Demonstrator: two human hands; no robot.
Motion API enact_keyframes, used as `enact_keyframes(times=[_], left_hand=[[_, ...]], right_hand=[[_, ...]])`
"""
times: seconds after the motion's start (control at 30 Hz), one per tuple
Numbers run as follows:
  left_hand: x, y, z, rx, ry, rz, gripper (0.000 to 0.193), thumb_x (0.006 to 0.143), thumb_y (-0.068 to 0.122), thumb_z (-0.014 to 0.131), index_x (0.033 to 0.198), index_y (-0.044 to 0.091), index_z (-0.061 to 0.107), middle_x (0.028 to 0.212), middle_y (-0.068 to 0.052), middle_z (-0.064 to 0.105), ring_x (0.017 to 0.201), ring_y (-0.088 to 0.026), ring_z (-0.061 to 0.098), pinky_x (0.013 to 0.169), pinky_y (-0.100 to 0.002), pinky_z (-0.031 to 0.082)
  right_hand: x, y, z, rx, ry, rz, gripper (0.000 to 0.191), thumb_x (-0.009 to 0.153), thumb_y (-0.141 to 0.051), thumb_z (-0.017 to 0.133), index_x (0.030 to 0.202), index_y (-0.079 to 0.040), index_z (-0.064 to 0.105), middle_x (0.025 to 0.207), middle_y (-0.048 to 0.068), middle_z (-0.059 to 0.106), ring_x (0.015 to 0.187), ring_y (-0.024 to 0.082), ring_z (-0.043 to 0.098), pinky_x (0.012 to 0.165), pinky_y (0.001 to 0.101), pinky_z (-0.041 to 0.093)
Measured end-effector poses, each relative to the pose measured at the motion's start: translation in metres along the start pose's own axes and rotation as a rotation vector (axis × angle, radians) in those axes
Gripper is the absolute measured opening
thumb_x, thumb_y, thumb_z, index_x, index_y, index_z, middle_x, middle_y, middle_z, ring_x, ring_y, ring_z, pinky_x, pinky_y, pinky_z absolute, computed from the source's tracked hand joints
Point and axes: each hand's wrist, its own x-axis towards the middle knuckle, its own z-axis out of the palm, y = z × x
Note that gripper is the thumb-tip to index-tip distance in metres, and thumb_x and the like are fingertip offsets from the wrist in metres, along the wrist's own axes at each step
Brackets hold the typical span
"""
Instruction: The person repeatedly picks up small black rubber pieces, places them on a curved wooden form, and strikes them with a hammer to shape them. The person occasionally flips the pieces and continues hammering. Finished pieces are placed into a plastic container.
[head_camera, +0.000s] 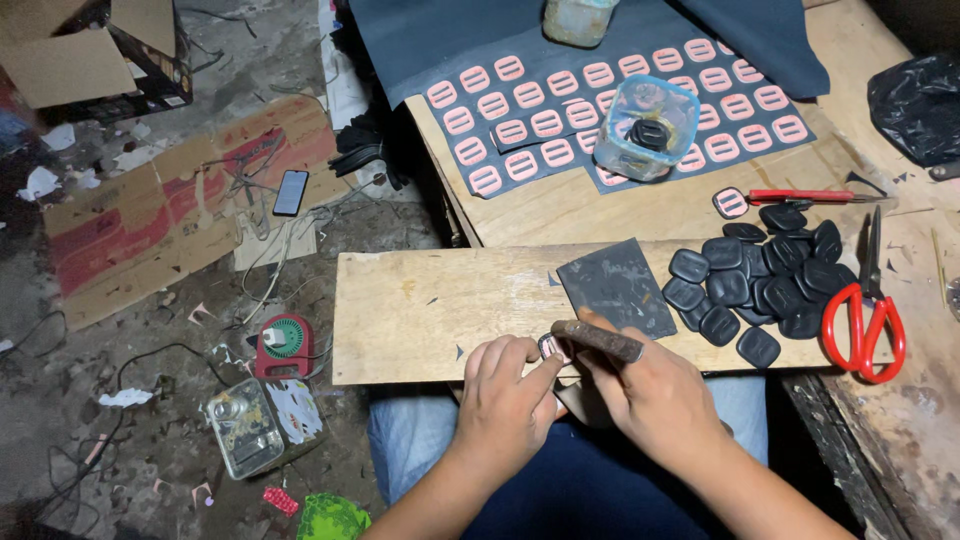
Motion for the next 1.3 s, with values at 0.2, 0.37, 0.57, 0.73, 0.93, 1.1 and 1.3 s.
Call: enact_keyframes(times=[0.2,0.37,0.57,0.73,0.93,1.1,1.3], left_hand=[[-0.001,-0.001,-0.003,-0.026,0.018,0.051,0.034,0.076,0.009,0.076,0.109,0.006,0.073,0.113,-0.011,0.064,0.114,-0.031,0.060,0.101,-0.046,0.042],[-0.004,-0.005,-0.005,-0.051,0.020,0.111,0.042,0.070,0.016,0.084,0.109,0.008,0.071,0.113,-0.007,0.065,0.113,-0.029,0.061,0.104,-0.047,0.041],[-0.004,-0.010,-0.001,-0.033,0.008,0.114,0.041,0.067,0.016,0.083,0.106,0.010,0.072,0.111,-0.005,0.066,0.114,-0.027,0.062,0.104,-0.048,0.040],[-0.004,-0.007,0.001,-0.021,0.011,0.090,0.031,0.076,0.014,0.079,0.106,0.010,0.072,0.110,-0.004,0.066,0.114,-0.024,0.062,0.106,-0.048,0.039],[-0.003,-0.004,0.003,-0.023,0.001,0.069,0.026,0.078,0.013,0.076,0.103,0.009,0.073,0.105,-0.005,0.065,0.111,-0.026,0.062,0.104,-0.049,0.039],[-0.004,0.001,0.004,0.014,0.010,0.058,0.022,0.081,0.010,0.074,0.103,0.009,0.073,0.103,-0.006,0.064,0.110,-0.026,0.062,0.105,-0.050,0.039],[-0.005,0.004,0.002,0.016,-0.003,0.043,0.023,0.081,0.010,0.073,0.104,0.009,0.072,0.102,-0.005,0.063,0.109,-0.026,0.062,0.105,-0.050,0.040]], right_hand=[[-0.013,0.005,-0.017,0.059,-0.061,-0.001,0.046,0.084,-0.021,0.072,0.129,-0.015,0.065,0.094,0.010,0.072,0.077,0.032,0.071,0.065,0.0396,0.056],[-0.028,0.005,-0.018,0.035,-0.119,0.047,0.053,0.081,-0.019,0.074,0.133,-0.018,0.064,0.084,0.009,0.068,0.073,0.032,0.070,0.062,0.0410,0.054],[-0.019,0.007,-0.005,0.010,-0.069,-0.102,0.060,0.076,-0.011,0.072,0.135,-0.016,0.062,0.081,0.009,0.062,0.074,0.031,0.067,0.062,0.0425,0.052],[-0.022,0.002,0.003,-0.029,-0.030,-0.065,0.062,0.076,-0.010,0.072,0.137,-0.014,0.060,0.082,0.011,0.061,0.072,0.033,0.065,0.063,0.0436,0.052],[-0.019,-0.001,0.006,0.042,0.017,-0.017,0.055,0.081,-0.013,0.073,0.135,-0.012,0.060,0.085,0.011,0.064,0.074,0.034,0.067,0.062,0.0423,0.053],[-0.006,0.004,-0.001,0.043,-0.010,-0.093,0.038,0.086,-0.014,0.071,0.124,-0.013,0.067,0.097,0.012,0.071,0.084,0.034,0.071,0.071,0.0412,0.055],[-0.013,0.007,-0.003,0.160,0.064,-0.099,0.036,0.087,-0.012,0.071,0.123,-0.013,0.068,0.116,0.012,0.074,0.090,0.033,0.074,0.074,0.0372,0.058]])
